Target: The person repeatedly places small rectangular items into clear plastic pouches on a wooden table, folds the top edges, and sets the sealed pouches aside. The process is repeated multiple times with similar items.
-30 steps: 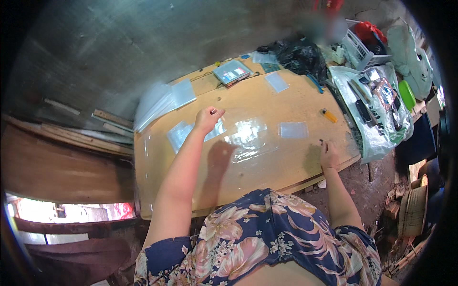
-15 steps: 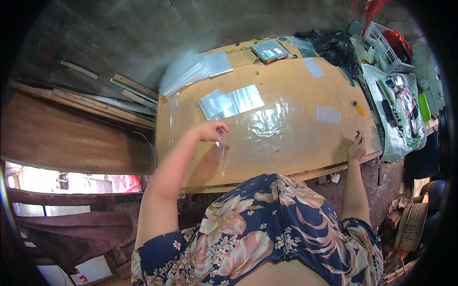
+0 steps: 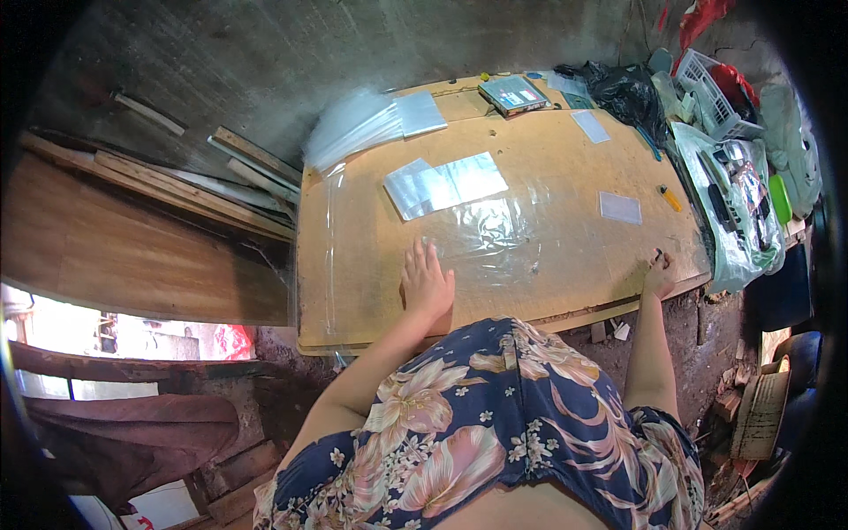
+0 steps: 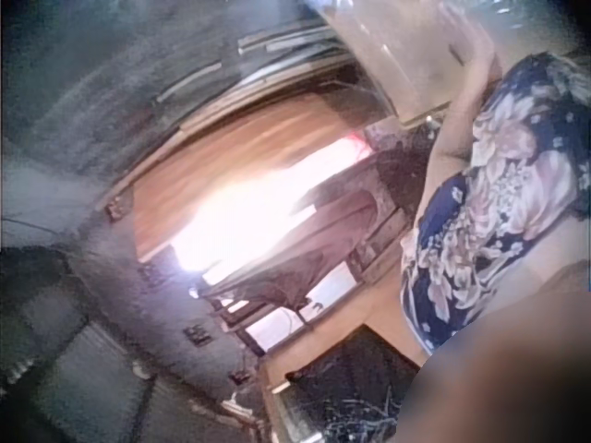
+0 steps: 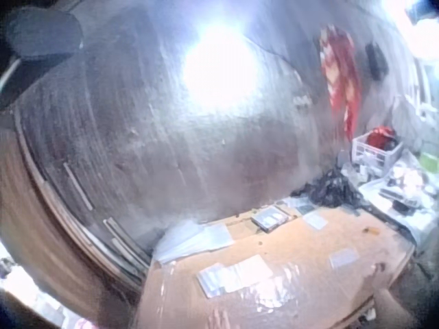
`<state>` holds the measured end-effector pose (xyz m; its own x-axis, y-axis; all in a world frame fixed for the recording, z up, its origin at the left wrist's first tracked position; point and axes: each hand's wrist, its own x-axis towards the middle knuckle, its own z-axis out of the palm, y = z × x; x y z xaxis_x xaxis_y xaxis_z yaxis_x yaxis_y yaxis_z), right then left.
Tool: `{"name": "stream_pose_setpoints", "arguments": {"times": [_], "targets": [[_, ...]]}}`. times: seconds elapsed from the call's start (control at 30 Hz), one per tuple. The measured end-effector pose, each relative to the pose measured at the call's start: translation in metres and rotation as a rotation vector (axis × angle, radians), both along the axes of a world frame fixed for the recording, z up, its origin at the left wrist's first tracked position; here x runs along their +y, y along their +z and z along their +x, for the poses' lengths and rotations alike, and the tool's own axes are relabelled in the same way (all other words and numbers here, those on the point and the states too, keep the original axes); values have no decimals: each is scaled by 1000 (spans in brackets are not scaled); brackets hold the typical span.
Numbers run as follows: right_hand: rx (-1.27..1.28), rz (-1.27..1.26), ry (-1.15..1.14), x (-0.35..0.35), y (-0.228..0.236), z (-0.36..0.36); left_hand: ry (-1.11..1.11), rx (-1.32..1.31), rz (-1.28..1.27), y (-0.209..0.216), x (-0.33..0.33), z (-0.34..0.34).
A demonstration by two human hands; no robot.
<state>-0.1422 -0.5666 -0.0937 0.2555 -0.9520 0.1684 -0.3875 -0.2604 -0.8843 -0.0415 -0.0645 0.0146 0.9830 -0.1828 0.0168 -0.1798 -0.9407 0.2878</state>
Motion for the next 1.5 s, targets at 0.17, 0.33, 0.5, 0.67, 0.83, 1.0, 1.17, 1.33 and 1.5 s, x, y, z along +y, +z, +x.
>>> {"name": "stream_pose_setpoints", "arguments": {"times": [0.17,0.33,0.5,0.67,0.83,1.0,1.17,1.33,1.5], "targets": [[-83,90,-4,23,17,6,-167,8,24,-20,37,-5],[-247,140,236,83,54,33,-532,38,76,-6,89,8],[-190,78,542,166,97,72,-658,4,149,3,99,24],[-144,124,872,256,112,99,-662,20,163,3,102,32],[11,-120,1100,318,120,113,-655,23,145,3,102,34],[74,-175,1240,343,124,123,-656,25,117,3,102,38],[55,-139,1237,352,123,122,-669,-73,100,0,107,39],[7,-114,1158,344,119,115,-580,-200,-31,3,98,11],[-18,-57,1121,338,113,114,-395,67,-112,3,45,-30]]}}
